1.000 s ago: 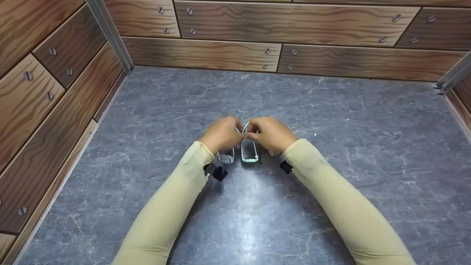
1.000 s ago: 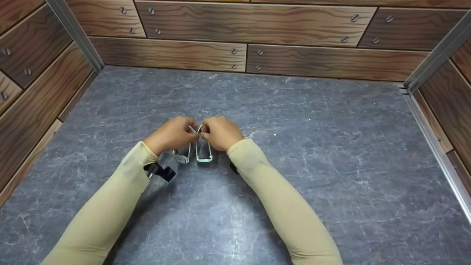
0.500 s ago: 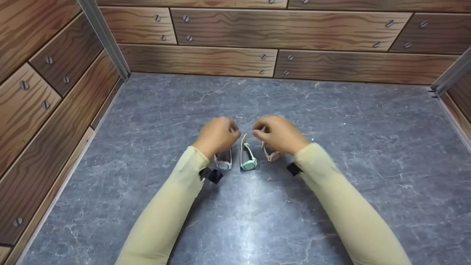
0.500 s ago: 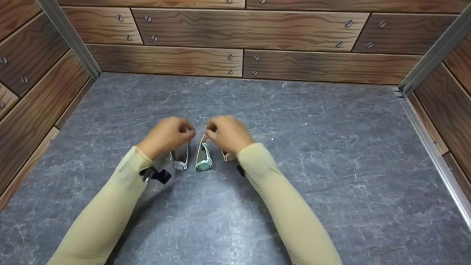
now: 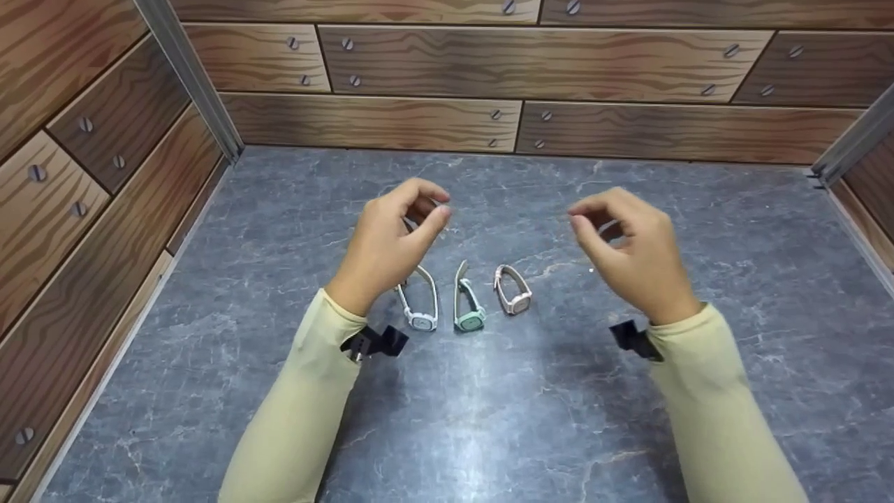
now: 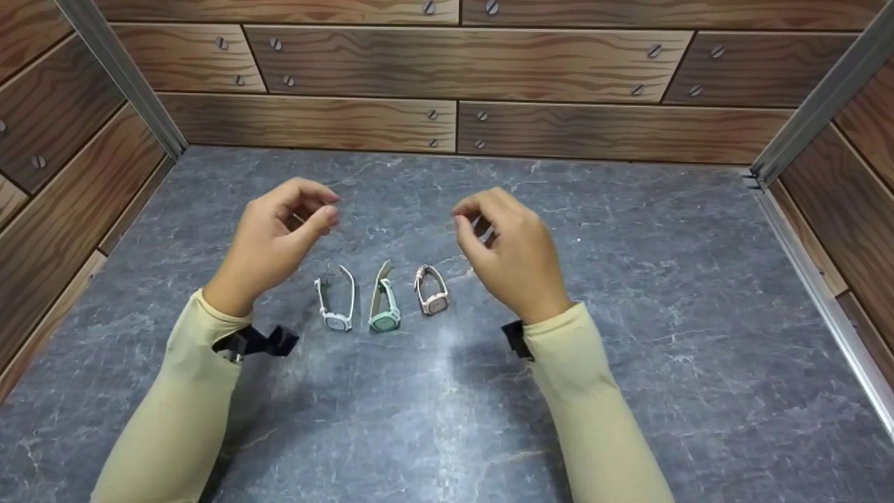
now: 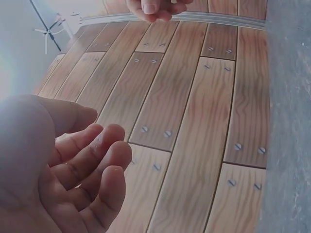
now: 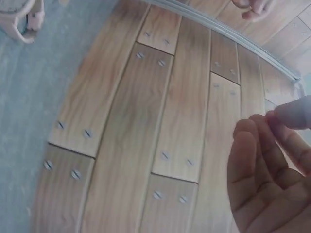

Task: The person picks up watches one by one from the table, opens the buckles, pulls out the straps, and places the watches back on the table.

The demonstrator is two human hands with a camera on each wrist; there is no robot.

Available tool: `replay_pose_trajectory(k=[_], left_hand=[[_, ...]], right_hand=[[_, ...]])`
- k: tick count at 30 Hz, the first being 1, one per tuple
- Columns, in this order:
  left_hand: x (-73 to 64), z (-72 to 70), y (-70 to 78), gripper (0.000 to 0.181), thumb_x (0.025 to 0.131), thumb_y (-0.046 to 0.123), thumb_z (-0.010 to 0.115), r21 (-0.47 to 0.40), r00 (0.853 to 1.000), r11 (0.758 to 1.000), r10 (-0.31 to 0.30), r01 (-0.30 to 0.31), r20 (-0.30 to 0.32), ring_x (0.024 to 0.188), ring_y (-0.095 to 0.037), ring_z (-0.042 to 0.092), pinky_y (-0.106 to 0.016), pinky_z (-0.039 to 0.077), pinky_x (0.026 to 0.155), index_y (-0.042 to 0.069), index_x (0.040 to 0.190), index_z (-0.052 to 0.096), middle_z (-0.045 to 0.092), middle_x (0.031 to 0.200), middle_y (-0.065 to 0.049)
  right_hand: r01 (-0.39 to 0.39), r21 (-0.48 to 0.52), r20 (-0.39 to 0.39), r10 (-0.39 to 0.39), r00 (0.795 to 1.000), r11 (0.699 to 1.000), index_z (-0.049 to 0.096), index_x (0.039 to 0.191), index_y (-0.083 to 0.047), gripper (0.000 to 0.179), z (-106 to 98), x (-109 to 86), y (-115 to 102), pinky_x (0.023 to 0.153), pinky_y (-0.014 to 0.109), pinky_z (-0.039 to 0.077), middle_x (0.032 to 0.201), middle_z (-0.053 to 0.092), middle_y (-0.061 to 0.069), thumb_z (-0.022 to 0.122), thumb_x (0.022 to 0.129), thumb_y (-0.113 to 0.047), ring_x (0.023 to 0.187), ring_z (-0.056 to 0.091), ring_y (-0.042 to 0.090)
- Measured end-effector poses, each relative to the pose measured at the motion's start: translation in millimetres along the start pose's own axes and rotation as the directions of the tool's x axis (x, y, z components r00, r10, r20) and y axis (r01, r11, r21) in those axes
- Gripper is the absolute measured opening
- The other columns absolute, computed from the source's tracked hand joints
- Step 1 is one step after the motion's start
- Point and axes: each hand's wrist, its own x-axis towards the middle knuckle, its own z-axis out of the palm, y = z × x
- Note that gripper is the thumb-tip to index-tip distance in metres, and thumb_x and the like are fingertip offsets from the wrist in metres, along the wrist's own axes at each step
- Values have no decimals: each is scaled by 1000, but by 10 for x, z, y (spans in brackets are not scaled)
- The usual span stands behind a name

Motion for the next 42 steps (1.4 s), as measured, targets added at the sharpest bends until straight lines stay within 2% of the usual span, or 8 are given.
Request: replay_pose_trajectory(k=[7,15,20,25,28,33,37,42], left_hand=[[3,2,25,18,101,18,67,49,999,999,-18,17,26,83,-8,65,-26,56,76,9,117,68,71,94,3],[-10,26,2,22,102,22,66,130,985,987,-108,91,136,93,-11,66,-31,55,84,11,122,67,70,102,3],[-11,24,-3,25,102,24,66,155,974,980,-152,126,167,93,-12,66,-35,55,85,12,124,66,71,101,3],[-16,33,-11,26,102,26,67,193,964,970,-182,145,194,90,-12,66,-32,54,83,12,123,67,71,99,4],[-19,40,-12,26,102,28,67,216,956,964,-202,156,214,90,-12,66,-33,54,82,13,123,67,70,98,4],[-13,40,-10,26,102,29,66,240,946,957,-219,161,239,88,-14,65,-34,53,81,14,123,67,71,97,4],[-10,41,-13,26,102,29,66,250,938,954,-232,167,257,85,-14,64,-35,53,79,14,123,67,71,98,4],[-17,49,-16,26,102,30,66,263,927,949,-248,175,280,82,-14,64,-35,53,77,15,124,66,71,97,4]], right_hand=[[-37,-134,87,48,995,990,76,101,-5,9,-71,-14,-40,67,10,47,91,71,3,68,97,-2,78,60,8],[-63,-180,111,84,990,982,77,99,-8,8,-36,-35,-8,67,10,45,90,71,1,69,98,-7,77,61,8],[-70,-214,141,101,985,974,75,97,-8,7,13,-33,45,66,20,49,88,71,1,68,98,-9,75,62,9],[-106,-237,188,152,970,966,74,94,-6,6,111,-36,135,67,34,53,86,71,4,69,96,-10,74,63,15],[-155,-250,250,218,943,956,74,95,-6,8,201,-40,213,67,35,53,86,71,5,69,97,-12,74,64,19],[-252,-264,369,339,865,931,74,99,-7,11,381,-59,381,71,38,53,88,72,6,69,98,-17,76,64,21],[-285,-287,429,389,815,915,74,99,-8,13,509,-107,499,76,43,53,91,74,8,70,98,-19,80,65,24],[-306,-306,484,424,765,901,74,100,-8,17,631,-173,577,81,46,54,94,74,8,71,97,-25,85,67,26]])
